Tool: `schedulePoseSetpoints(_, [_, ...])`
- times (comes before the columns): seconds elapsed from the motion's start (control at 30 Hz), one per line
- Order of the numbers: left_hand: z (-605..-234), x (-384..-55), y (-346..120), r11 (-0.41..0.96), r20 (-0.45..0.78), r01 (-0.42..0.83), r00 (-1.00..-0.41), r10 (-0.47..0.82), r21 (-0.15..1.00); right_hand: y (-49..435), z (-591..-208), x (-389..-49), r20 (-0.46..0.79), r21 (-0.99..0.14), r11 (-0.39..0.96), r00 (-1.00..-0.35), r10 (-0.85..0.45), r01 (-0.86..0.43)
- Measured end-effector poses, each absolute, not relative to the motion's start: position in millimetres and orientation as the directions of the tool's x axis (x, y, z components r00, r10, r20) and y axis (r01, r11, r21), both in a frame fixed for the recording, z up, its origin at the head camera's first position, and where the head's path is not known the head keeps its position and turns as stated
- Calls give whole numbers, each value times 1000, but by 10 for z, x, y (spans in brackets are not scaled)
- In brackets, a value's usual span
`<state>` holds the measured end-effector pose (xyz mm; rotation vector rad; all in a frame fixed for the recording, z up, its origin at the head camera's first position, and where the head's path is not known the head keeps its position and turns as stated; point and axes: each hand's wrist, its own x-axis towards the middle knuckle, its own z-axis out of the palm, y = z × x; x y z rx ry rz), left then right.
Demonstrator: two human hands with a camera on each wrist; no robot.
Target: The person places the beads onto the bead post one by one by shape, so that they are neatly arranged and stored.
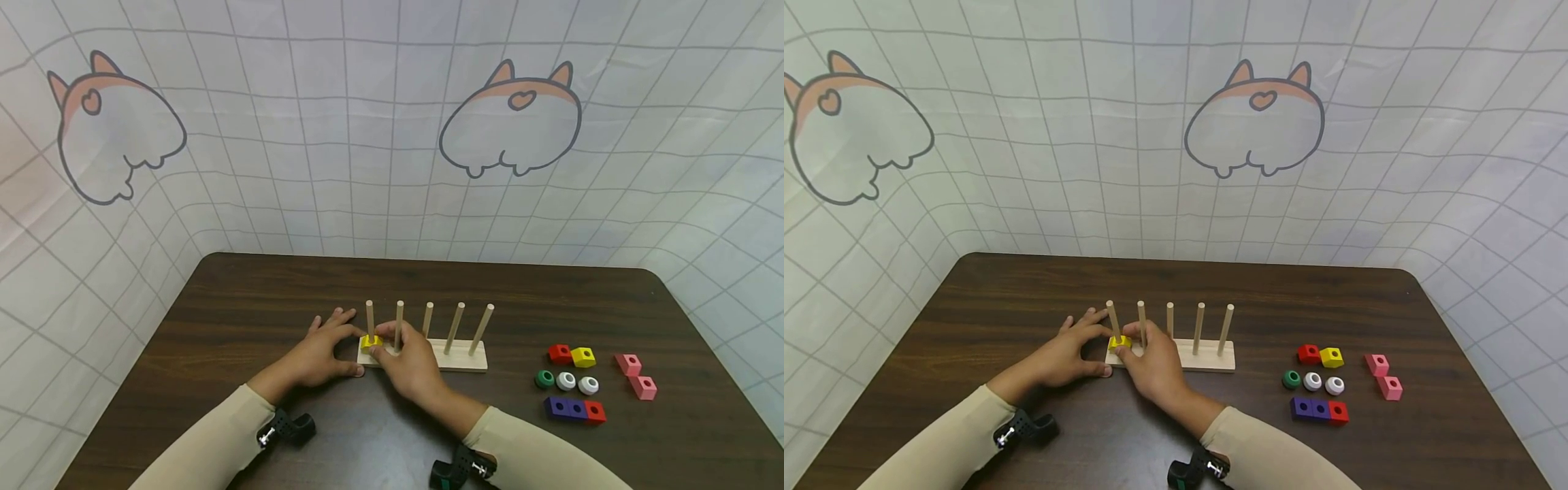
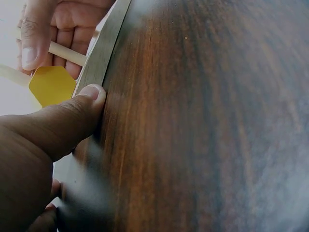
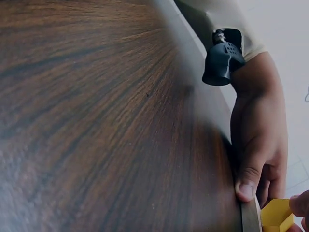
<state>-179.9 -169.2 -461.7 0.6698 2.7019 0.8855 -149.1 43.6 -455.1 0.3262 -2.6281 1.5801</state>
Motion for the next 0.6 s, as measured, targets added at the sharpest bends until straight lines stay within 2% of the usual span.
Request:
schedulePoseSetpoints(0.37, [-4623,-1790,-1685,716,-68,344,-876,478,607,480,-4513,-1429,157,-869,447,-975,-159,-213])
schedulePoseSetpoints(0.6, [-4619,-1794,-1680,722,-71,346,-875,479,599,602,-4419,-1317,152,-887,403,-966,-208,-227])
